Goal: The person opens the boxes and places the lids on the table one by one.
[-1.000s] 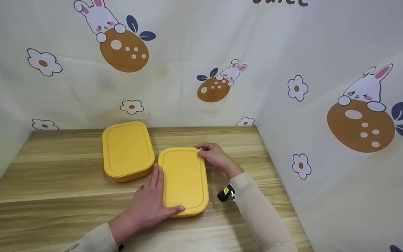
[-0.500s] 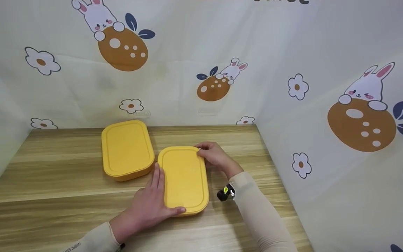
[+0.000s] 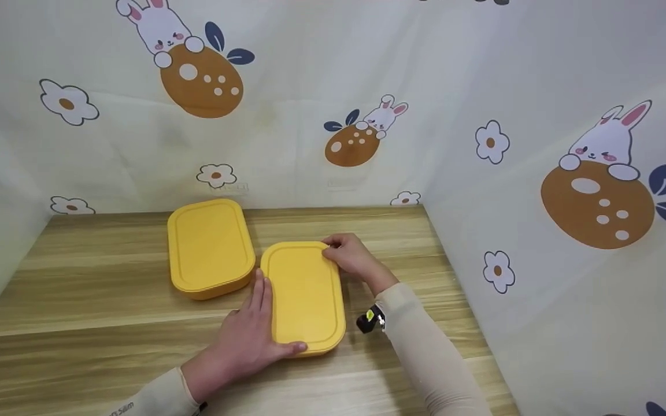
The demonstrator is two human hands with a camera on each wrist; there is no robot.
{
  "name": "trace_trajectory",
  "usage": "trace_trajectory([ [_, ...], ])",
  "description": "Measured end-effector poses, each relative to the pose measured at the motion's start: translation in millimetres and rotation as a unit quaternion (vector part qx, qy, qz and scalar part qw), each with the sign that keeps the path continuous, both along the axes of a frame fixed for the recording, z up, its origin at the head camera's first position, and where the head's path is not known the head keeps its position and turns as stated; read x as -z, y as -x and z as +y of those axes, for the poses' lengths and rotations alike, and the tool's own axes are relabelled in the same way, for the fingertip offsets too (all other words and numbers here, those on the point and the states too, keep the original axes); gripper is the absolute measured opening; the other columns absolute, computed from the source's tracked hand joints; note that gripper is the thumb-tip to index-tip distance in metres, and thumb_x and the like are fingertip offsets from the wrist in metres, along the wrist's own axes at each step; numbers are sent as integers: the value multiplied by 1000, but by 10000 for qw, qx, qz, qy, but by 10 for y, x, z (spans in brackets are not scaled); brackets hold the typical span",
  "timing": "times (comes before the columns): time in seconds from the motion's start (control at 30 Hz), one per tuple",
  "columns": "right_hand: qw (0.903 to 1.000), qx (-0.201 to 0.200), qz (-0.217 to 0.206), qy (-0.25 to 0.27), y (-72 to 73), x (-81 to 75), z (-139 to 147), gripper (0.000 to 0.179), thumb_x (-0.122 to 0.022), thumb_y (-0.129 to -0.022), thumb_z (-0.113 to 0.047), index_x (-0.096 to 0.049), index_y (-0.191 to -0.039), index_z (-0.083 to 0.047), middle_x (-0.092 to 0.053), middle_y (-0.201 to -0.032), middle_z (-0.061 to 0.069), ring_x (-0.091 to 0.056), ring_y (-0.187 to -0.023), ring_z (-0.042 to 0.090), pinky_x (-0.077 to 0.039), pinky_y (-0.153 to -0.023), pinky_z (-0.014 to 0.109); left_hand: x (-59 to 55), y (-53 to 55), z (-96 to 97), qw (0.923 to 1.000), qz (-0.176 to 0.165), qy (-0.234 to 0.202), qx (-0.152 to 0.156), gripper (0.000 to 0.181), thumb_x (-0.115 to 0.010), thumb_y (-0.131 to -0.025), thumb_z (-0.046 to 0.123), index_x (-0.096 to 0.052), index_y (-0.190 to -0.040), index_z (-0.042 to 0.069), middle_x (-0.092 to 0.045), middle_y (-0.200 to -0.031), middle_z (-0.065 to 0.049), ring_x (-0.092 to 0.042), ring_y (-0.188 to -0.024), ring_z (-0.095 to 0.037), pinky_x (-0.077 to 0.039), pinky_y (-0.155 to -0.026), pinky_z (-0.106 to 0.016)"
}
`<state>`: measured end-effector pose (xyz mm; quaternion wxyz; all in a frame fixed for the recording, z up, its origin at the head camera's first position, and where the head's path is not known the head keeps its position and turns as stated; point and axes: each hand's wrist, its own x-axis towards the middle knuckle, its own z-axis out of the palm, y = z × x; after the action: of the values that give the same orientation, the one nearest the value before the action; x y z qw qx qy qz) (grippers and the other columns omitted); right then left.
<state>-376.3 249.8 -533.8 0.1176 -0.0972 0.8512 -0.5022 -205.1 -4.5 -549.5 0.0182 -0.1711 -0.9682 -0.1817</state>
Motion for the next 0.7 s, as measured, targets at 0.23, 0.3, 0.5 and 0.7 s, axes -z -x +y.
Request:
trace_trajectory([
  [0.23,9989,27,367,-306,27,1,-47,32,-73,-101,-13,-78,-129,1,-69,-105,8,-60,-91,17,-52,-73,25,-8,-1,-4,9996,117,251,-28,157,-49,-75,108,-21,-169,-14,-8,-176,-39,-35,-158,-50,-60,-94,-58],
  [0.3,9984,22,415,-390,33,-1,-61,31,-73,-101,-12,-78,-128,0,-67,-104,7,-59,-90,18,-51,-72,25,-8,-2,-3,9995,112,300,-37,157,-49,-75,108,-21,-169,-14,-8,-176,-39,-38,-156,-49,-60,-94,-58],
  [0.5,9972,13,575,-473,45,-10,-108,30,-69,-99,-7,-78,-127,1,-67,-103,7,-58,-91,18,-50,-74,26,2,2,5,9994,89,318,-55,157,-49,-74,108,-20,-169,-14,-8,-176,-39,-39,-156,-49,-59,-97,-59],
  [0.7,9951,21,771,-622,46,-13,-150,28,-68,-98,-4,-79,-122,2,-69,-100,6,-59,-90,18,-49,-77,28,3,1,11,9999,-22,128,-64,156,-53,-75,106,-19,-170,-13,-6,-177,-37,-36,-157,-48,-59,-95,-60],
])
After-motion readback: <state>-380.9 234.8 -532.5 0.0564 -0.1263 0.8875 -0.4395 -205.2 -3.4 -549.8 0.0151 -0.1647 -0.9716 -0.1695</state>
